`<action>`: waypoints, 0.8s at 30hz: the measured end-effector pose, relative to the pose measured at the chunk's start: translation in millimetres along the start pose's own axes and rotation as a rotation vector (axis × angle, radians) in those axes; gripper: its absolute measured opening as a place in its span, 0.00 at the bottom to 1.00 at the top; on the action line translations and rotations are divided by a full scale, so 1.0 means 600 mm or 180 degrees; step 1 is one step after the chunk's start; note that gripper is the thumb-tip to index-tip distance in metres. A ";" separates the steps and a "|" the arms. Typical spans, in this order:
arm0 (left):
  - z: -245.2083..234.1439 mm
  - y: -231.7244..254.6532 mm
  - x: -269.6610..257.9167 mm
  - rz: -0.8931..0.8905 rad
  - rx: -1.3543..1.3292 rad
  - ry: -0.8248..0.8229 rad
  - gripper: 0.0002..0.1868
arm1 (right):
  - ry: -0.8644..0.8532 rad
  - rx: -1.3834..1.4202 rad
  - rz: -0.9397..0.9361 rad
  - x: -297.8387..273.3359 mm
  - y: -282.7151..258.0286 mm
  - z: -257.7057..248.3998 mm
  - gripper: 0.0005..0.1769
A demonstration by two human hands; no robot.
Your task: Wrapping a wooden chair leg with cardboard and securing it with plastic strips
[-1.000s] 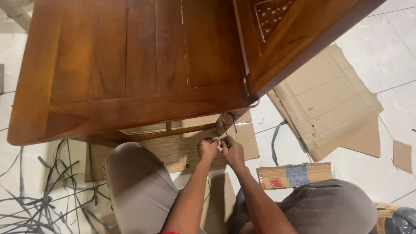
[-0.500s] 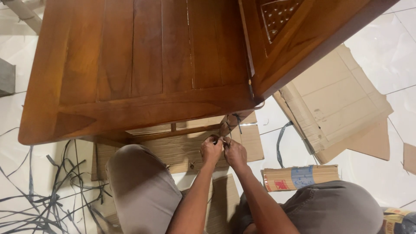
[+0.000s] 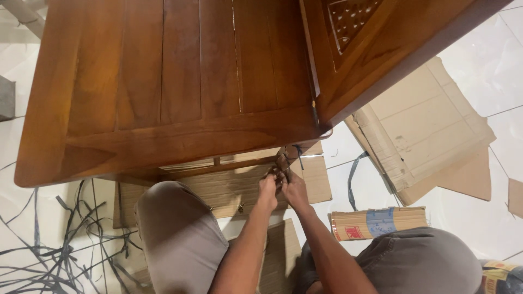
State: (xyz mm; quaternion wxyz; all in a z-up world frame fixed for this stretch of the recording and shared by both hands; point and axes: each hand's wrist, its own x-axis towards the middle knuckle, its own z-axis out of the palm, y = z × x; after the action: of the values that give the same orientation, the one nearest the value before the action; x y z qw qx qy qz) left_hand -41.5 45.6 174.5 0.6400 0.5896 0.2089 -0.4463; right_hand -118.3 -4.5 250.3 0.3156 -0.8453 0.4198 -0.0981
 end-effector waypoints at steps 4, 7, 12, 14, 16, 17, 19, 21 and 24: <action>0.005 -0.001 0.013 -0.0243 -0.0349 0.0029 0.26 | -0.0177 0.0259 0.0412 0.019 0.034 0.021 0.20; 0.001 0.009 0.000 -0.0350 -0.0204 -0.0038 0.28 | -0.0321 0.0295 0.0607 0.019 0.017 0.008 0.23; -0.005 0.039 -0.053 -0.0064 0.0787 -0.0196 0.33 | -0.0263 -0.0090 0.0186 0.009 -0.010 -0.005 0.19; 0.000 0.029 -0.046 0.0641 0.1677 -0.0003 0.23 | -0.0124 -0.0131 0.0105 0.001 -0.009 0.000 0.19; -0.005 0.038 -0.058 0.1091 0.1923 0.0041 0.17 | -0.0133 -0.0033 0.0133 -0.001 -0.013 -0.006 0.17; -0.008 0.043 -0.064 0.1543 0.2165 0.0084 0.13 | -0.0140 0.0064 0.0161 -0.002 -0.015 -0.009 0.15; -0.015 0.034 -0.053 0.1751 0.2341 0.0097 0.13 | -0.0105 0.0045 0.0158 0.000 -0.003 -0.004 0.15; -0.023 0.020 -0.030 0.1969 0.2509 0.0115 0.12 | -0.0065 0.0026 0.0144 0.004 0.006 0.001 0.14; -0.030 0.000 -0.003 0.2062 0.2455 0.0252 0.09 | 0.0044 -0.0003 0.0138 0.001 0.007 -0.002 0.13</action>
State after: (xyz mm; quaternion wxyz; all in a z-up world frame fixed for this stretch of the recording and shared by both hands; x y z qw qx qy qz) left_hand -37.9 63.0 171.8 0.4728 0.8341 -0.1407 -0.2468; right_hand -120.8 -7.3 248.5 0.3143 -0.8355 0.4402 -0.0969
